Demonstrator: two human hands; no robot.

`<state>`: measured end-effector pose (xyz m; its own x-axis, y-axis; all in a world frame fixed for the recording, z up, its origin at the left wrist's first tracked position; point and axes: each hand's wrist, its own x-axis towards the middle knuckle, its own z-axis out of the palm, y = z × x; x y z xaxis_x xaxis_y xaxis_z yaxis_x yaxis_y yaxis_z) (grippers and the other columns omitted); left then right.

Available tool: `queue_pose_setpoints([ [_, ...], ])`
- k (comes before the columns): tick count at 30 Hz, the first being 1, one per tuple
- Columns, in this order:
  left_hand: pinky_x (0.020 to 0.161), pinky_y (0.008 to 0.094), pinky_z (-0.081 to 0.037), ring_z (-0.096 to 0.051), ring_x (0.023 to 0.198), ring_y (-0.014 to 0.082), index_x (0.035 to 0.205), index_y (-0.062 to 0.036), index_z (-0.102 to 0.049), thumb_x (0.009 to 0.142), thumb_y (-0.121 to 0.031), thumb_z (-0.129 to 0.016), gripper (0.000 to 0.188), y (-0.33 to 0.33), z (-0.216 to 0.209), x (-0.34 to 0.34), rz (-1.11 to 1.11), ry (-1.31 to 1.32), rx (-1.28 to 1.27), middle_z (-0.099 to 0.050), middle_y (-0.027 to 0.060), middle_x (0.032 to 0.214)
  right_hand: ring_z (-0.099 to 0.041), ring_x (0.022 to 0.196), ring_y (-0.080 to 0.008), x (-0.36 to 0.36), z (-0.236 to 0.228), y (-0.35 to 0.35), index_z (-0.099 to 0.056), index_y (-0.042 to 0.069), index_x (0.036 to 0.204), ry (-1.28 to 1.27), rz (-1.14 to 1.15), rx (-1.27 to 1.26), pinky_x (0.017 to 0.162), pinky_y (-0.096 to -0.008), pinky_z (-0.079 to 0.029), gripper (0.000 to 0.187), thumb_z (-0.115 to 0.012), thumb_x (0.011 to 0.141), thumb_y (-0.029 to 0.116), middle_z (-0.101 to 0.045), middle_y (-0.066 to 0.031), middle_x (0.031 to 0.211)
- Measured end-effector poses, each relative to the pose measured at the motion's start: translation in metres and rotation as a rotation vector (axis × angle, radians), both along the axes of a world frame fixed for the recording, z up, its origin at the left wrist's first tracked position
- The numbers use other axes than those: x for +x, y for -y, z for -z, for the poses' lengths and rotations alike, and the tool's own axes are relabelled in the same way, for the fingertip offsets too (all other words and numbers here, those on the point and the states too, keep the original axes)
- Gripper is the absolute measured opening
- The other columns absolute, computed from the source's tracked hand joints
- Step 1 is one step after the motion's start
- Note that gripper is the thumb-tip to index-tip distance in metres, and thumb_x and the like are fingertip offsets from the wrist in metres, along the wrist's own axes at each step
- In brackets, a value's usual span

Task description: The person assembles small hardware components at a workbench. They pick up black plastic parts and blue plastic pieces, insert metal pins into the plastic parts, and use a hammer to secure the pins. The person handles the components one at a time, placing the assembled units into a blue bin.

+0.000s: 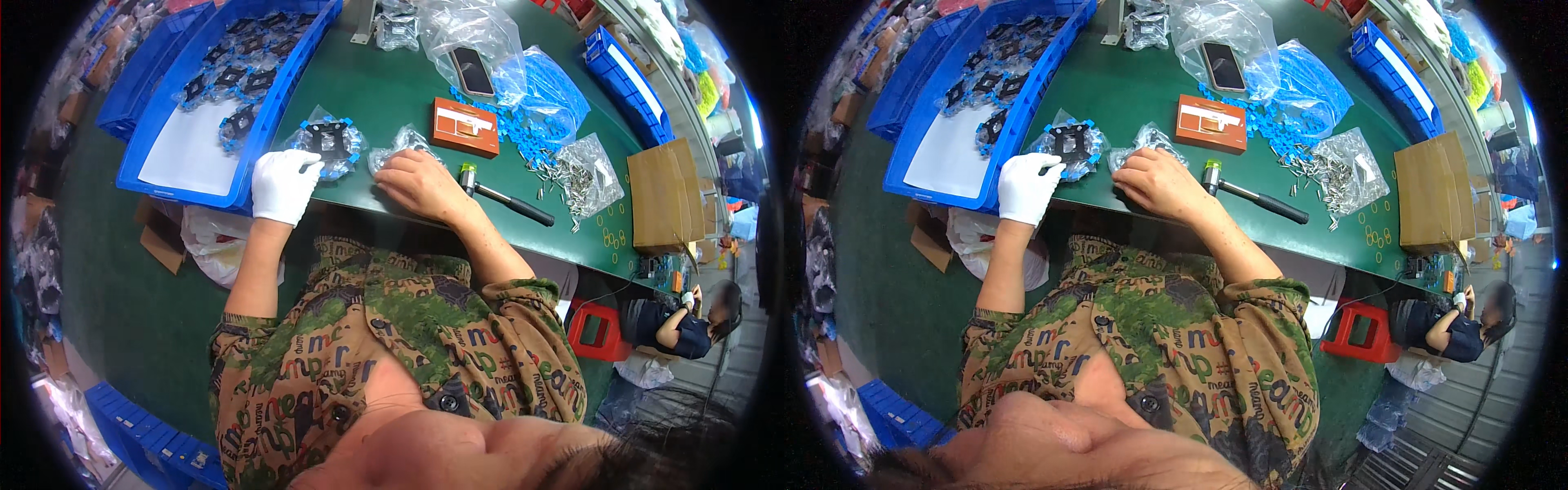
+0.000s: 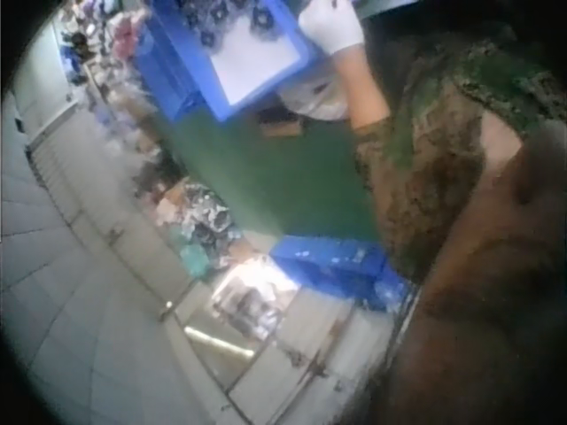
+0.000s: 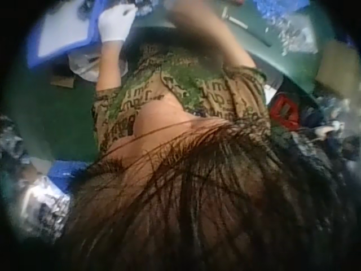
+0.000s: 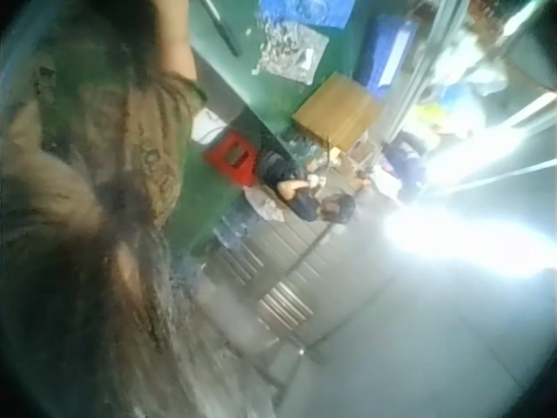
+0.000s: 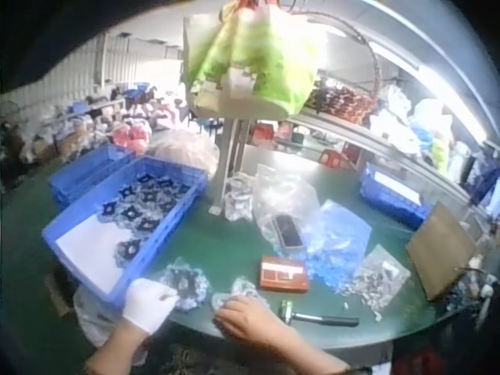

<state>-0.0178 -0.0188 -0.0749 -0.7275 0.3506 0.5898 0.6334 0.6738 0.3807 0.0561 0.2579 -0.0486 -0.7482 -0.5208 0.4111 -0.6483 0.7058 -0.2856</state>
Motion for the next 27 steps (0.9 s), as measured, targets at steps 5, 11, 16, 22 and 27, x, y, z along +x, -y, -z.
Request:
queue_pose_setpoints([
  [5,0.083,0.0417,-0.054,-0.070,0.085,0.0290,0.086,-0.0128,-0.078,0.076,-0.019,-0.086,0.014,-0.003,0.003,-0.001,-0.011,-0.059,0.016,-0.076,0.0059,0.087,-0.063,0.096,-0.0279,0.000,0.002,-0.001,-0.073,0.009,0.105,-0.001,-0.003,0.001,0.085,-0.0421,-0.051,0.016,-0.072,0.093,0.020,-0.066,-0.0064,0.094],
  [11,0.078,0.0430,-0.054,-0.069,0.079,0.0303,0.085,-0.0124,-0.078,0.076,-0.019,-0.086,0.014,-0.005,0.001,-0.001,-0.041,-0.011,0.008,-0.075,0.0072,0.082,-0.063,0.096,-0.0279,0.000,0.006,-0.001,-0.073,0.009,0.105,0.000,-0.003,0.002,0.085,-0.0422,-0.051,0.016,-0.072,0.093,0.020,-0.066,-0.0061,0.094],
  [16,0.075,0.0451,-0.054,-0.069,0.077,0.0334,0.087,-0.0130,-0.078,0.079,-0.021,-0.084,0.013,-0.005,-0.006,-0.002,-0.013,-0.009,-0.064,-0.075,0.0108,0.082,-0.063,0.096,-0.0279,-0.001,0.006,-0.002,-0.073,0.009,0.105,-0.012,-0.009,0.002,0.084,-0.0419,-0.051,0.016,-0.072,0.093,0.020,-0.066,-0.0061,0.094],
  [22,0.075,0.0455,-0.055,-0.070,0.075,0.0342,0.091,-0.0130,-0.080,0.082,-0.024,-0.081,0.014,-0.005,-0.019,0.000,0.041,0.058,-0.129,-0.075,0.0132,0.083,-0.063,0.096,-0.0279,0.000,0.006,-0.002,-0.073,0.009,0.105,-0.011,-0.003,0.011,0.084,-0.0418,-0.051,0.016,-0.072,0.094,0.020,-0.066,-0.0061,0.095],
  [27,0.077,0.0449,-0.055,-0.071,0.078,0.0331,0.093,-0.0128,-0.080,0.085,-0.027,-0.079,0.016,-0.007,-0.029,0.004,0.049,0.102,-0.238,-0.076,0.0129,0.085,-0.063,0.096,-0.0274,0.000,0.007,-0.002,-0.073,0.009,0.104,-0.011,0.006,0.000,0.084,-0.0418,-0.051,0.015,-0.072,0.094,0.020,-0.067,-0.0056,0.095],
])
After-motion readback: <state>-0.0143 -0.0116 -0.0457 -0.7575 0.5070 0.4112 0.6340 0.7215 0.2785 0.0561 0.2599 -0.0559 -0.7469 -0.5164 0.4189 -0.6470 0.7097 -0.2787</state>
